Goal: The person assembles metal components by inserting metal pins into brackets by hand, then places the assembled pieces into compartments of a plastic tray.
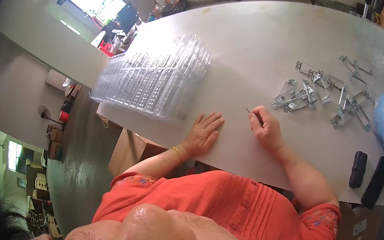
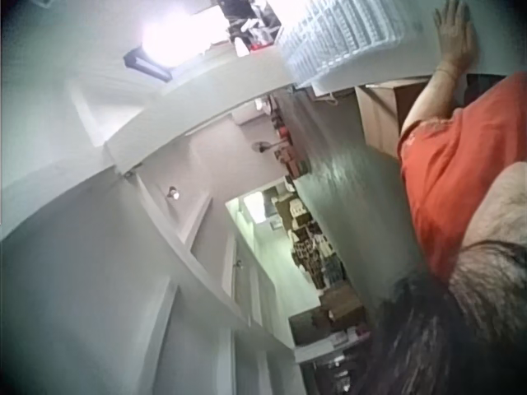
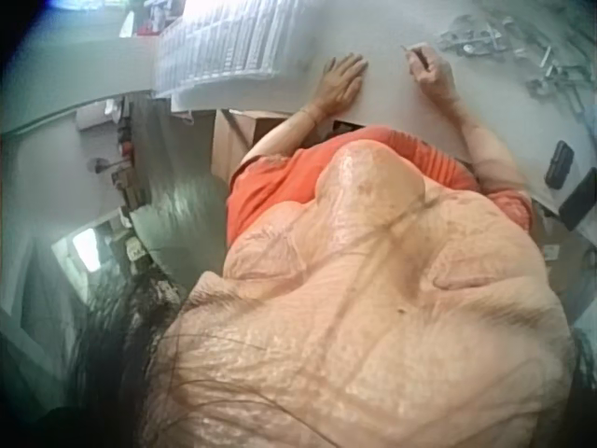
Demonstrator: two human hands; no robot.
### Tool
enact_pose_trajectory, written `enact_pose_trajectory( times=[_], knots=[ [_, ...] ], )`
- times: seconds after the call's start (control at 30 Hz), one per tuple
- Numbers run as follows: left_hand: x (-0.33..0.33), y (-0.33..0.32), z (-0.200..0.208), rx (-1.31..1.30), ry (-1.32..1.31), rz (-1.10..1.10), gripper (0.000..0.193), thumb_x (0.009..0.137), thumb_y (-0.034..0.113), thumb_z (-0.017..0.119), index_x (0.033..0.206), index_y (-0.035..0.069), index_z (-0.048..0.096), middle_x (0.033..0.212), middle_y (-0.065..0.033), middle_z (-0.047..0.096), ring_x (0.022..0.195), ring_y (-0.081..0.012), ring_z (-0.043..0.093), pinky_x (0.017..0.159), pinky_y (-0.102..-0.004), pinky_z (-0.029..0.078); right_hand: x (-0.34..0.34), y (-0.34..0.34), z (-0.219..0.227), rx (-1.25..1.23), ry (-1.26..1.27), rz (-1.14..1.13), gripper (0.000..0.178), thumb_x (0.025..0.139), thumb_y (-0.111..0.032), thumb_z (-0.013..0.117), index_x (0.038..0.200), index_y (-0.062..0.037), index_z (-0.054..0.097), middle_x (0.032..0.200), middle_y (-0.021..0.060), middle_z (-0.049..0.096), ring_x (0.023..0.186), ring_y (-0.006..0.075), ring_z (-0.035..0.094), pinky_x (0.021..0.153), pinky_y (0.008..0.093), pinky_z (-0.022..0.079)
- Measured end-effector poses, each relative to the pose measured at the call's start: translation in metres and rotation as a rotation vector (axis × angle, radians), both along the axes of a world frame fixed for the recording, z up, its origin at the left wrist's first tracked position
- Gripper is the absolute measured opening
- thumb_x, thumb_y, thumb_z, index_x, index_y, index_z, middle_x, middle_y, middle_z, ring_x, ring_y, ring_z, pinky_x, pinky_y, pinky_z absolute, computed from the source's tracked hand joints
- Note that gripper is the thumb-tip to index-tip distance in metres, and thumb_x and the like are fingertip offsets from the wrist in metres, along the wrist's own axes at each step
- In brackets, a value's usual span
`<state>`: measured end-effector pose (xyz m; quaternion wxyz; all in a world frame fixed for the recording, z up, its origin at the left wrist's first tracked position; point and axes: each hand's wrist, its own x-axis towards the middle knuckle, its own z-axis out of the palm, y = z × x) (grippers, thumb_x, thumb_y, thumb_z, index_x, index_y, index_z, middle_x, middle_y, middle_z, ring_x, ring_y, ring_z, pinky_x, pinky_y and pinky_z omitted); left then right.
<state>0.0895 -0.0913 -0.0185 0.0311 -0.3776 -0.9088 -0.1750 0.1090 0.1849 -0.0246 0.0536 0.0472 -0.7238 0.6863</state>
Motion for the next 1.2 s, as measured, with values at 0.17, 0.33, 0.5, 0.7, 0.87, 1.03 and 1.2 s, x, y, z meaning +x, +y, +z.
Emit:
enact_pose_trajectory(
  times=[0.17, 0.33, 0.5, 0.7, 0.87, 1.03, 1.2],
  knots=[
    [0.004, -0.002, -0.002, -0.003, 0.004, -0.002, 0.048, 0.100, 0.024, 0.047, 0.145, 0.006, 0.048, 0.152, -0.0166, 0.045, 0.144, -0.0342, 0.038, 0.120, -0.0542, 0.018, 0.003, -0.002, 0.007, -0.008, -0.039, 0.017, 0.009, 0.100, -0.011, 0.059, 0.097, -0.0030, 0.058, 0.069, -0.0003, 0.057, 0.061, 0.0071, 0.053, 0.056, 0.0258, 0.044],
    [0.001, 0.002, -0.004, -0.012, 0.001, -0.017, 0.049, 0.099, 0.023, 0.050, 0.144, 0.005, 0.048, 0.152, -0.0169, 0.045, 0.143, -0.0348, 0.039, 0.120, -0.0546, 0.019, 0.008, 0.001, 0.003, 0.035, -0.067, -0.022, 0.011, 0.098, -0.014, 0.061, 0.101, -0.0045, 0.058, 0.071, 0.0040, 0.060, 0.062, 0.0109, 0.056, 0.058, 0.0290, 0.046],
    [-0.001, 0.009, 0.009, -0.023, -0.025, -0.014, 0.046, 0.099, 0.021, 0.049, 0.142, 0.005, 0.050, 0.147, -0.0176, 0.049, 0.140, -0.0356, 0.042, 0.120, -0.0566, 0.016, 0.009, 0.002, 0.008, 0.012, 0.007, -0.001, 0.011, 0.097, -0.015, 0.062, 0.103, -0.0056, 0.059, 0.076, 0.0075, 0.063, 0.067, 0.0152, 0.060, 0.062, 0.0319, 0.048],
    [-0.043, 0.081, 0.048, 0.321, -0.025, 0.120, 0.037, 0.094, 0.007, 0.057, 0.131, 0.001, 0.055, 0.121, -0.0178, 0.063, 0.114, -0.0342, 0.061, 0.098, -0.0430, 0.047, 0.022, 0.004, 0.013, 0.038, 0.094, 0.105, 0.008, 0.095, -0.013, 0.064, 0.098, -0.0072, 0.059, 0.072, 0.0078, 0.063, 0.060, 0.0190, 0.059, 0.057, 0.0349, 0.047],
    [-0.100, 0.175, 0.067, 0.471, -0.162, 0.090, 0.015, 0.091, 0.004, 0.061, 0.105, 0.003, 0.068, 0.097, -0.0119, 0.066, 0.091, -0.0248, 0.066, 0.077, -0.0354, 0.053, 0.026, 0.011, 0.005, 0.184, 0.333, 0.232, 0.009, 0.091, -0.011, 0.065, 0.096, -0.0095, 0.058, 0.070, 0.0092, 0.063, 0.058, 0.0273, 0.061, 0.054, 0.0378, 0.048],
    [-0.127, 0.238, 0.056, 0.416, -0.186, -0.122, 0.012, 0.091, 0.004, 0.063, 0.100, 0.004, 0.070, 0.097, -0.0087, 0.067, 0.087, -0.0222, 0.065, 0.078, -0.0341, 0.053, 0.029, 0.008, 0.005, 0.229, 0.353, 0.241, 0.008, 0.090, -0.013, 0.065, 0.094, -0.0106, 0.059, 0.072, 0.0084, 0.064, 0.061, 0.0298, 0.063, 0.054, 0.0397, 0.048],
    [-0.132, 0.274, 0.047, 0.164, 0.134, -0.514, 0.020, 0.084, -0.001, 0.063, 0.100, 0.008, 0.071, 0.106, -0.0059, 0.068, 0.107, -0.0282, 0.061, 0.090, -0.0402, 0.050, 0.028, 0.008, 0.003, 0.211, 0.354, 0.239, 0.006, 0.091, -0.013, 0.064, 0.094, -0.0107, 0.059, 0.074, 0.0072, 0.064, 0.062, 0.0297, 0.064, 0.056, 0.0400, 0.050]
  ],
)
